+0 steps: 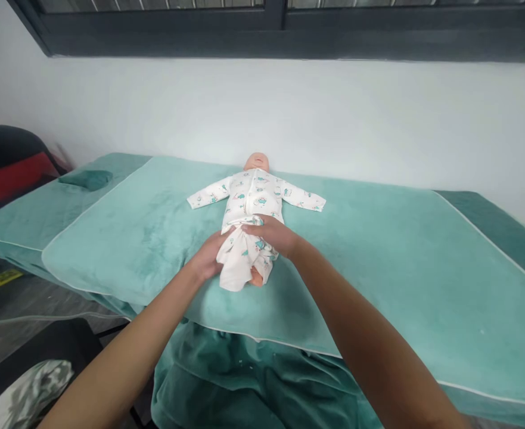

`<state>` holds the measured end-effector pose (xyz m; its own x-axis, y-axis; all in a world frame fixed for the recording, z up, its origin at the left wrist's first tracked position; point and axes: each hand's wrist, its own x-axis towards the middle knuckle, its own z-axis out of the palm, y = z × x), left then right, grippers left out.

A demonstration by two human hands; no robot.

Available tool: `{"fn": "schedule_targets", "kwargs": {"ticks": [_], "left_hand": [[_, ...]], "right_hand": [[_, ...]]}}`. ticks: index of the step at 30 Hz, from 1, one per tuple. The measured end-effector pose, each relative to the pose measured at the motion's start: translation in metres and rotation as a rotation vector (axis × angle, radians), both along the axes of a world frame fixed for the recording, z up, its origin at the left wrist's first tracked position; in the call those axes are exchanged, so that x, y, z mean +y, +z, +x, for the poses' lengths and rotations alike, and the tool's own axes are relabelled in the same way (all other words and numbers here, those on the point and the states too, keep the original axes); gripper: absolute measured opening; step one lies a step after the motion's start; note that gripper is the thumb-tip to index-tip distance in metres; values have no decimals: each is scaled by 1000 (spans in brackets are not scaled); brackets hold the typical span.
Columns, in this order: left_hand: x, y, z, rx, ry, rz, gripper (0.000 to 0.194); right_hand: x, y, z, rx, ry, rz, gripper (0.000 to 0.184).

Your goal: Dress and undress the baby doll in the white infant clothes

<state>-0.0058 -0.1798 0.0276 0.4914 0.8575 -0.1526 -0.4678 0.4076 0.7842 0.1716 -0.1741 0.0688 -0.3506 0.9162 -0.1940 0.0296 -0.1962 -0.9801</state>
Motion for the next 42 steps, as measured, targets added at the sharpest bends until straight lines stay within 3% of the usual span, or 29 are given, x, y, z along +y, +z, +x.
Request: {"fn": "schedule_targets", "kwargs": {"ticks": [4,6,11,14,23,30,36,42], "left_hand": [[-1,5,-4,106,-122,57,49],[-1,6,-2,82,-113,57,50],[-2,0,4,-71,66,1,49],[-3,-2,4,-97,79,-29,47],[-3,5,5,-57,30,7,48],[-11,14,-1,169,-125,100,47],[-17,10,1,-46,57,-3,46],[-52,12,9,24,291,-83,42]], "right_hand": [[-2,-8,-5,112,-141,-10,47],[-4,-7,-5,93,-152,1,47],[-7,1,2,-58,72,-9,49],[-7,4,3,-95,158,-24,52],[-3,-7,1,191,-34,-86,46],[-6,-6,1,135,-100,-44,19],[-13,2,-7,-250,-17,143,32],[-17,1,-15,-479,55,341,21]]}}
